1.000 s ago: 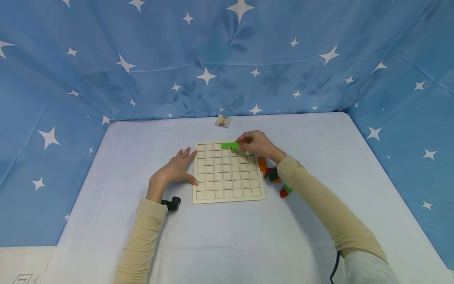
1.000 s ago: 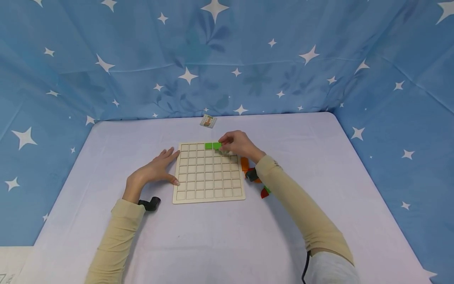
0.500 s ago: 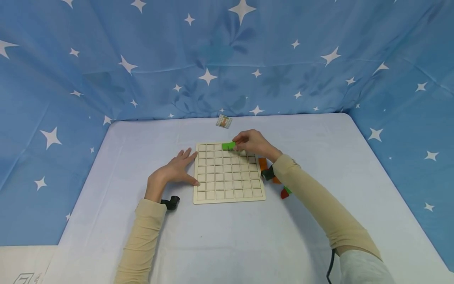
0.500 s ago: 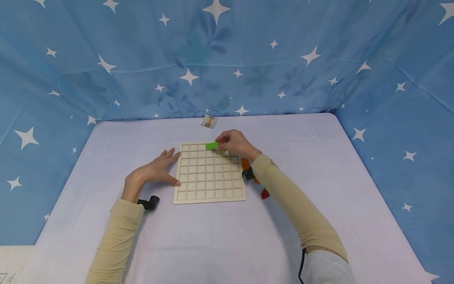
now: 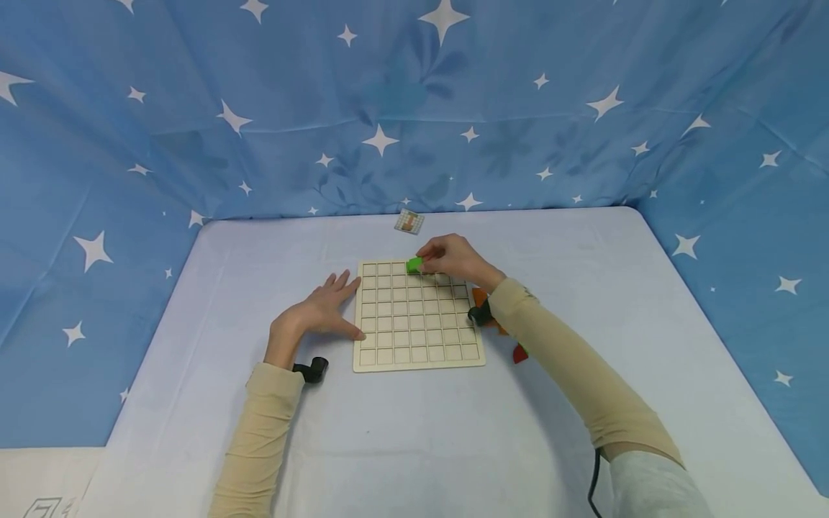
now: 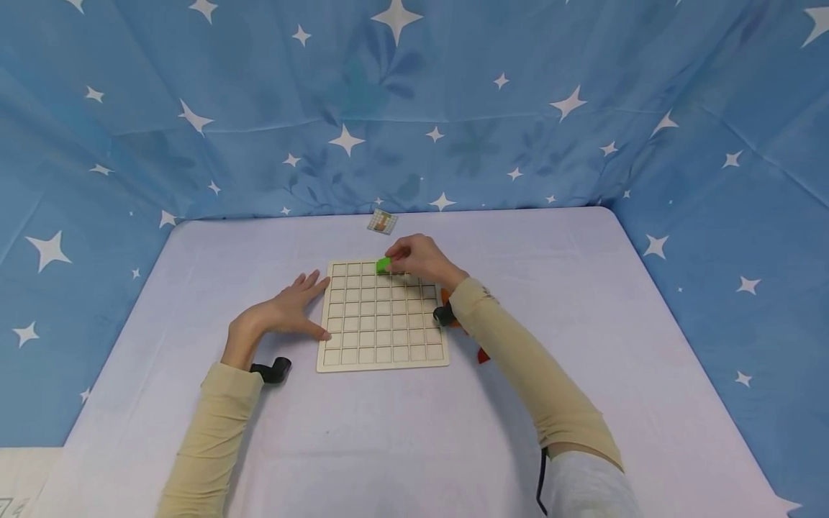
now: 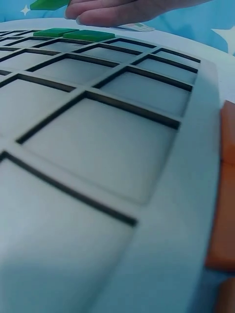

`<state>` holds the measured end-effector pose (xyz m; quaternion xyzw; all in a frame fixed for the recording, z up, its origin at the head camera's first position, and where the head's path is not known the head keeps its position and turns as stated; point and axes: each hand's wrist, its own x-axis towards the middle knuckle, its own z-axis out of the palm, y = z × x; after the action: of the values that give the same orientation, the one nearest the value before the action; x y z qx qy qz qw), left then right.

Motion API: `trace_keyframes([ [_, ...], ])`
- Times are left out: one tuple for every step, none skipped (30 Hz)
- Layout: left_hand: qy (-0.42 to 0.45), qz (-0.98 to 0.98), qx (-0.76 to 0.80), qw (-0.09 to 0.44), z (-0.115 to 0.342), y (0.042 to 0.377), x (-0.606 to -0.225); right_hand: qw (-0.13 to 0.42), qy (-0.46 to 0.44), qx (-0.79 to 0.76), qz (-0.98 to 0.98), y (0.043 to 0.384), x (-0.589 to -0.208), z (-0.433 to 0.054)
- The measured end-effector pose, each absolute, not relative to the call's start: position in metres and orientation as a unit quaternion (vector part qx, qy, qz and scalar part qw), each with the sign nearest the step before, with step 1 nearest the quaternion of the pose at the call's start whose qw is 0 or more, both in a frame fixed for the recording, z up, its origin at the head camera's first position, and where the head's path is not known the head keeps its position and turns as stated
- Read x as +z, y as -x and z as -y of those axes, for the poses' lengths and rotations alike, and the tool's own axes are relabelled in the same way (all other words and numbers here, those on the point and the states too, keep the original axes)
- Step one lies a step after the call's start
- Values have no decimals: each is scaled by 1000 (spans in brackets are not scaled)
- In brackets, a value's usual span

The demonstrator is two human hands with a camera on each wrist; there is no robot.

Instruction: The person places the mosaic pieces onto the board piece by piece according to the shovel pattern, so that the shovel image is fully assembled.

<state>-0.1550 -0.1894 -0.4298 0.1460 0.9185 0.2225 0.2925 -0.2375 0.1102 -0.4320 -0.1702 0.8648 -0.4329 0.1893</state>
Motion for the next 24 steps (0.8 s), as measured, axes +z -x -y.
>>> trace_keyframes([
  [-145,-918,225,292,189,155,-430,190,171,-433,-864,238,-432,-109],
  [-144,-918,226,292,190,155,-430,191,172,-433,-864,239,-433,-108],
  [-143,-918,228,291,190,155,-430,191,172,-433,-864,239,-433,-108],
  [-143,-918,229,289,190,155,-430,192,173,-432,-864,240,-434,-107],
  [-143,-919,229,288,190,155,-430,193,175,-430,-864,241,-434,-105],
  [-144,-919,230,287,190,155,-430,193,177,-428,-865,242,-435,-104],
  [-143,-919,231,287,190,154,-430,193,179,-424,-867,243,-435,-103],
  [-144,-919,231,286,190,154,-430,192,181,-421,-868,244,-436,-102],
  [-144,-919,231,285,190,154,-429,192,182,-418,-869,245,-436,-101],
  [-144,-919,232,284,190,154,-429,191,185,-414,-871,246,-435,-99],
  [-143,-919,233,284,190,154,-429,191,187,-410,-872,246,-435,-97],
  [-143,-919,235,283,190,154,-429,191,188,-408,-873,247,-434,-95],
  [-142,-919,236,283,190,154,-429,191,189,-405,-874,247,-434,-93],
  [-142,-919,237,283,190,154,-429,191,191,-401,-875,248,-434,-91],
  [-141,-918,238,283,190,154,-429,191,194,-397,-877,248,-434,-89],
  [-141,-918,239,283,190,154,-429,190,197,-392,-878,248,-433,-87],
  [-141,-918,239,283,190,154,-429,190,200,-387,-880,248,-433,-85],
  [-141,-918,240,283,189,154,-429,188,202,-383,-881,248,-434,-84],
  [-142,-918,240,282,189,154,-429,186,206,-378,-883,248,-433,-82],
  [-141,-918,240,282,189,153,-428,185,208,-374,-884,248,-433,-81],
  [-141,-919,239,282,189,153,-428,184,209,-372,-885,248,-433,-79],
  [-140,-919,238,282,188,153,-428,184,209,-372,-885,248,-433,-77],
  [-138,-919,238,281,188,153,-428,184,210,-371,-886,249,-433,-76],
  [-137,-920,237,281,189,153,-428,184,210,-370,-886,249,-432,-74],
])
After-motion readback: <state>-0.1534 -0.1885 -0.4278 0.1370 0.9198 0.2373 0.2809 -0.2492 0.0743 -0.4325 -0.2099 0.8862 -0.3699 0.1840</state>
